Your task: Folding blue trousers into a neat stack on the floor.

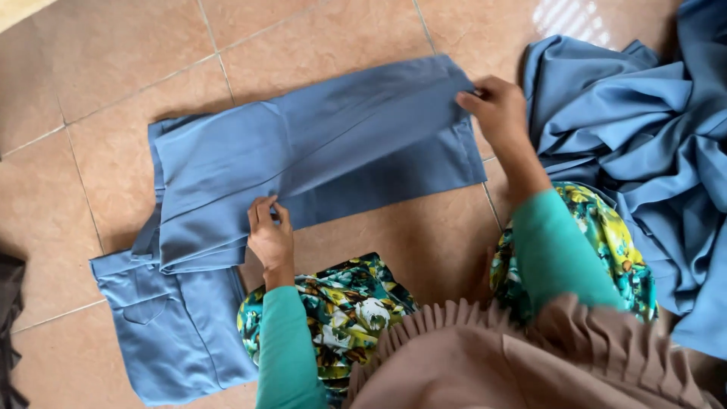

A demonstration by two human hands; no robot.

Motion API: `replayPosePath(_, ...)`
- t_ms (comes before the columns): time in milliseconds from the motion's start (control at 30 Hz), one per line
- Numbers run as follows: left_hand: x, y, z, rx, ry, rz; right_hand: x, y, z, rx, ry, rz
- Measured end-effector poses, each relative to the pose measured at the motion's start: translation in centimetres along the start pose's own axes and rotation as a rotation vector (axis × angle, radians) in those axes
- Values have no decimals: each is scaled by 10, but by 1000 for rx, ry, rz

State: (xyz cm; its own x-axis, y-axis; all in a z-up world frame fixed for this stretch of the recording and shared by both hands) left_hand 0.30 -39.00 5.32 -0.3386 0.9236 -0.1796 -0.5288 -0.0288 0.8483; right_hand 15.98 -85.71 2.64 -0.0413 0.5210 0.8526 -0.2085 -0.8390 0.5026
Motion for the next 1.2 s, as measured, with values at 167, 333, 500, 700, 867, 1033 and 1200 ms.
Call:
replayPosePath(167, 11, -11, -37, 127, -92, 125, -73, 8, -68, 60, -313, -162)
replayPosePath(333, 34, -52, -57, 533, -2, 143, -58, -3, -88, 162, -368, -286)
replayPosePath(500, 32, -45, -54, 660, 84, 123, -19, -22, -76, 275, -281, -516)
replayPosePath(700, 26, -33, -50, 577, 39, 76, -92, -56, -47, 293, -369, -429)
replayPosePath(867, -28, 9, -28, 931, 57, 103, 2, 5, -28, 177, -628, 720)
replayPosePath(1033, -118, 0, -36, 996, -48, 5, 43, 119, 0, 78, -297, 683)
replayPosePath(1200, -251, -18, -75, 1177, -104, -227, 8, 182, 26, 179, 882, 434)
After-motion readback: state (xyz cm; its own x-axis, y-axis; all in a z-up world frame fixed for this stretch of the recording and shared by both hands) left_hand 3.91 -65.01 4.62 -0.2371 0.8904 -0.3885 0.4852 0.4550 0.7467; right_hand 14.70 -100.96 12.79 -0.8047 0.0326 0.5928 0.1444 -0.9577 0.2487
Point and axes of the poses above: each hand's wrist, its own z-axis towards the middle knuckle, its own y-axis out of the back of the hand, x = y × z, the point moved 3 cm from there along z, towards the middle knuckle, and after that the axes turned 12 degrees about y, right-handed, at the moved point
